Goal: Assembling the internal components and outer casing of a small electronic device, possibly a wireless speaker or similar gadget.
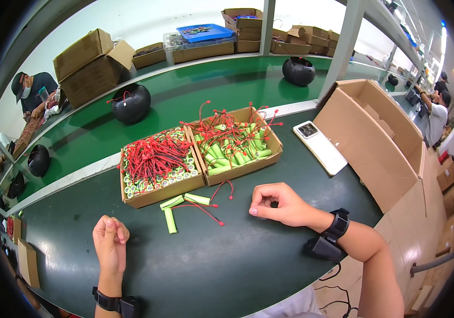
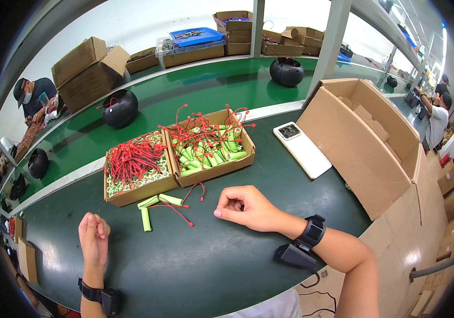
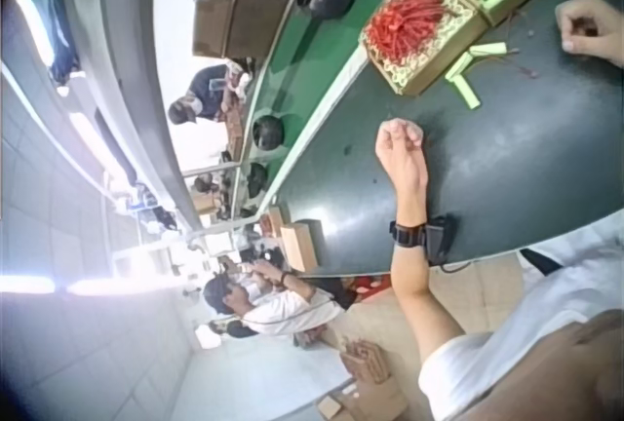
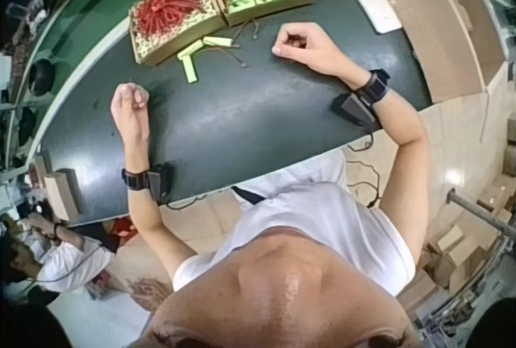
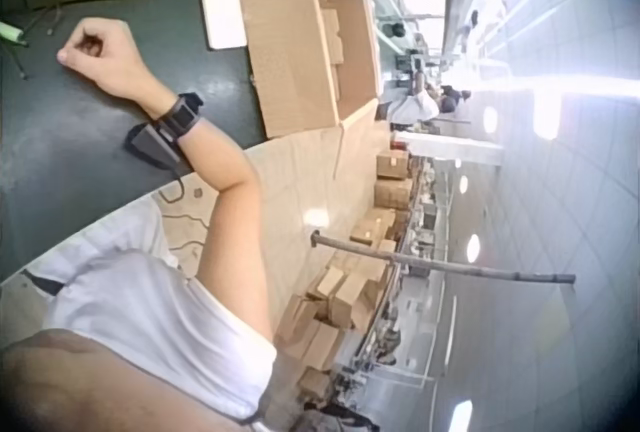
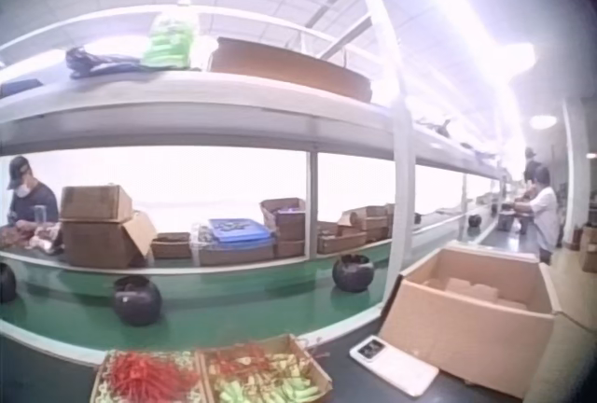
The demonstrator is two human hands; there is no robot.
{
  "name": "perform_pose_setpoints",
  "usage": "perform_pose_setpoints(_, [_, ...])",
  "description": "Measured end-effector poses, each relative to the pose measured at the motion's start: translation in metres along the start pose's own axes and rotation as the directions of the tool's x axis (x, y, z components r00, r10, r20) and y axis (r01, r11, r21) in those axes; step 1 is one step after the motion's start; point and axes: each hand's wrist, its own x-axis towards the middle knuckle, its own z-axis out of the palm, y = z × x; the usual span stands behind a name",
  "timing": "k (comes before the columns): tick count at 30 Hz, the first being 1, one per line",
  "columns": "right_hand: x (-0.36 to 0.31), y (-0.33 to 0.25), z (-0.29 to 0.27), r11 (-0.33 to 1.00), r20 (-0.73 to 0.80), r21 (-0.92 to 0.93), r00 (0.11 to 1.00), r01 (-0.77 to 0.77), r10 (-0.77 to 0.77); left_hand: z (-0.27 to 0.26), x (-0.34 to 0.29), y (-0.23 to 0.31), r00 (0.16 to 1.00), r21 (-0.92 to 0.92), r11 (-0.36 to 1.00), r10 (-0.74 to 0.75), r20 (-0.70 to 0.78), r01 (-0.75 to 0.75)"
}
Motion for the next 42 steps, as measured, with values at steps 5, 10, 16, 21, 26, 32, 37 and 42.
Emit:
perform_pose_setpoints(5, [-0.001,0.0,0.001,1.0,-0.003,-0.021,1.0,0.011,-0.011,-0.008,-0.001,-0.001,0.997,-0.008,1.0,-0.008,0.072,0.009])
perform_pose_setpoints(10, [0.0,0.001,0.004,1.0,-0.001,0.006,1.0,0.013,-0.013,-0.012,-0.001,-0.001,0.996,-0.105,0.994,0.032,0.084,-0.023])
perform_pose_setpoints(16, [-0.003,-0.001,0.001,0.999,-0.019,-0.013,0.999,0.036,-0.036,0.005,0.001,-0.004,1.0,0.034,0.999,-0.003,0.011,0.003])
perform_pose_setpoints(21, [0.006,0.009,0.005,0.989,-0.017,0.011,0.989,0.146,-0.146,-0.017,-0.001,-0.005,0.999,0.077,0.996,0.045,-0.021,-0.043])
perform_pose_setpoints(26, [0.007,0.007,0.003,0.994,-0.005,-0.036,0.995,0.101,-0.101,-0.033,0.007,-0.003,0.966,-0.049,0.997,-0.041,0.254,0.056])
perform_pose_setpoints(32, [0.003,0.005,0.004,0.991,-0.022,-0.088,0.995,0.099,-0.101,0.0,0.0,0.009,0.983,-0.174,0.983,-0.017,0.185,0.05])
perform_pose_setpoints(37, [0.003,0.006,0.005,0.991,-0.028,-0.059,0.992,0.121,-0.122,-0.011,0.0,-0.001,0.998,0.099,0.994,-0.05,0.039,0.046])
perform_pose_setpoints(42, [0.0,0.005,-0.003,0.99,-0.031,-0.087,0.993,0.11,-0.113,-0.03,0.005,-0.01,0.996,0.057,0.997,-0.061,0.062,0.058])
